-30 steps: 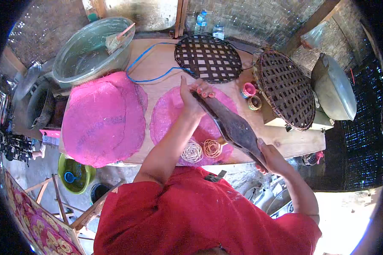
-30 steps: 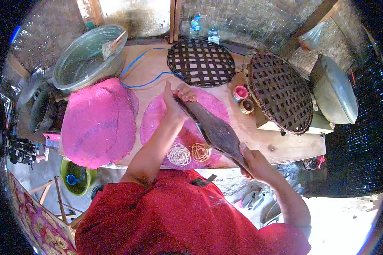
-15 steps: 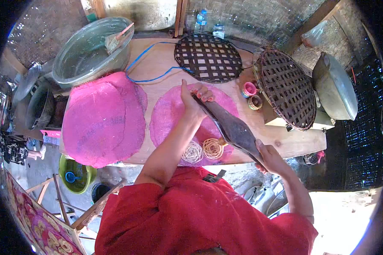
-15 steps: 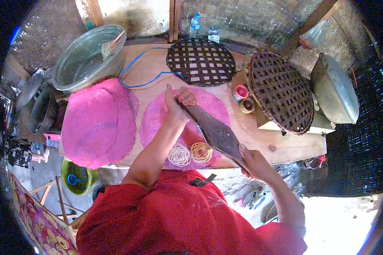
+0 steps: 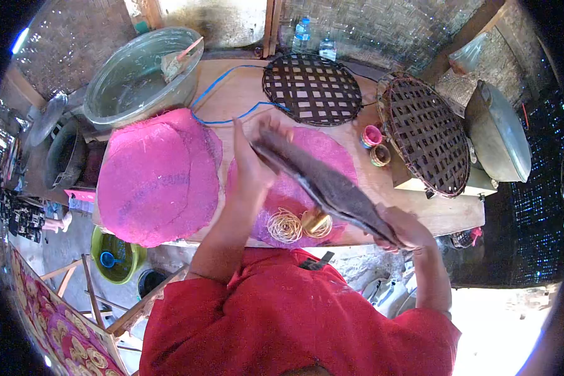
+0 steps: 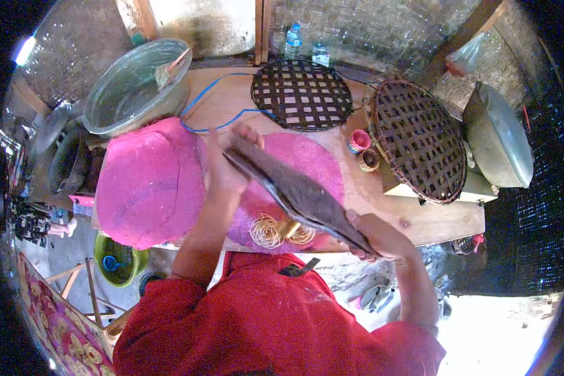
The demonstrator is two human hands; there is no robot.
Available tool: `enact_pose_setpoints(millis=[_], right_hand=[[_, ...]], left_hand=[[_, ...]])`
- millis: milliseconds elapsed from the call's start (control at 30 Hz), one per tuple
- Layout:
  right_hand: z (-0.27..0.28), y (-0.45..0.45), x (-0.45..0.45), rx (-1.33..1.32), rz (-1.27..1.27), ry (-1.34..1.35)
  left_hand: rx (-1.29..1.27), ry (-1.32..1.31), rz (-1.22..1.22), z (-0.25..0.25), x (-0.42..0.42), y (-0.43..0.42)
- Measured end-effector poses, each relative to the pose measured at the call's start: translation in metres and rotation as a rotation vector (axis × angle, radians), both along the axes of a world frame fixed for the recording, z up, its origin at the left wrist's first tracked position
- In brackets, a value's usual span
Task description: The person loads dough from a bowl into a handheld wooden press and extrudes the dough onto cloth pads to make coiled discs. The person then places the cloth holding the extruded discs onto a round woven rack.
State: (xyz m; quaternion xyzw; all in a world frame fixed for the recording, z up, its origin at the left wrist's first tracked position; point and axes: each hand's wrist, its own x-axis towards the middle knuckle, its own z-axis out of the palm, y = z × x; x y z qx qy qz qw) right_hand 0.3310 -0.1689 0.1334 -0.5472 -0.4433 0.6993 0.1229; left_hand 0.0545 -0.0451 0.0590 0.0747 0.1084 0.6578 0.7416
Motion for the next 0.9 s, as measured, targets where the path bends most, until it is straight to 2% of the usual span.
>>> enact_pose_setpoints(millis=[33,67,133,167,233,267,300,333,400,467,533,600,633,833,900], right_hand=[[0.005,0.001,0.0,-0.002,0.004,-0.001],[0.01,0.002,0.0,0.097,-0.012,0.089],[0.015,0.004,-0.002,0.206,-0.043,0.267],[0.013,0.005,0.0,0.21,-0.039,0.274],[0.006,0.008,0.01,0.104,0.001,0.555],[-0.001,0.01,0.016,0.162,0.066,0.625],[-0.006,0.007,0.019,0.163,0.014,0.687],[-0.012,0.005,0.022,0.165,-0.036,0.751],[-0.018,0.002,0.028,0.159,-0.103,0.764],[-0.016,0.002,0.026,0.207,-0.098,0.673],[-0.011,0.0,0.022,0.241,-0.141,0.629],[-0.009,-0.002,0.022,0.249,-0.194,0.587],[-0.008,-0.004,0.022,0.256,-0.25,0.548],[-0.019,-0.011,0.032,0.226,-0.242,0.604],[-0.021,-0.013,0.035,0.235,-0.215,0.564]], left_hand=[[-0.019,0.072,0.028,0.041,-0.009,-0.009],[-0.021,0.072,0.032,0.045,-0.017,-0.009],[0.385,0.586,0.15,0.049,-0.038,-0.009],[0.388,0.594,0.154,0.043,-0.045,-0.014],[0.693,1.831,0.196,0.012,-0.054,-0.034],[0.856,2.019,0.216,-0.011,-0.058,-0.043],[1.024,2.2,0.229,-0.035,-0.06,-0.053],[1.025,2.207,0.225,-0.052,-0.059,-0.061],[0.941,2.323,0.031,-0.075,-0.052,-0.073],[0.938,2.32,0.046,-0.084,-0.048,-0.079],[0.93,2.313,0.068,-0.087,-0.044,-0.082],[0.924,2.355,-0.085,-0.082,-0.042,-0.084],[0.922,2.358,-0.084,-0.083,-0.041,-0.083],[0.927,2.287,-0.002,-0.09,-0.04,-0.083],[0.899,2.279,-0.118,-0.081,-0.04,-0.085]])
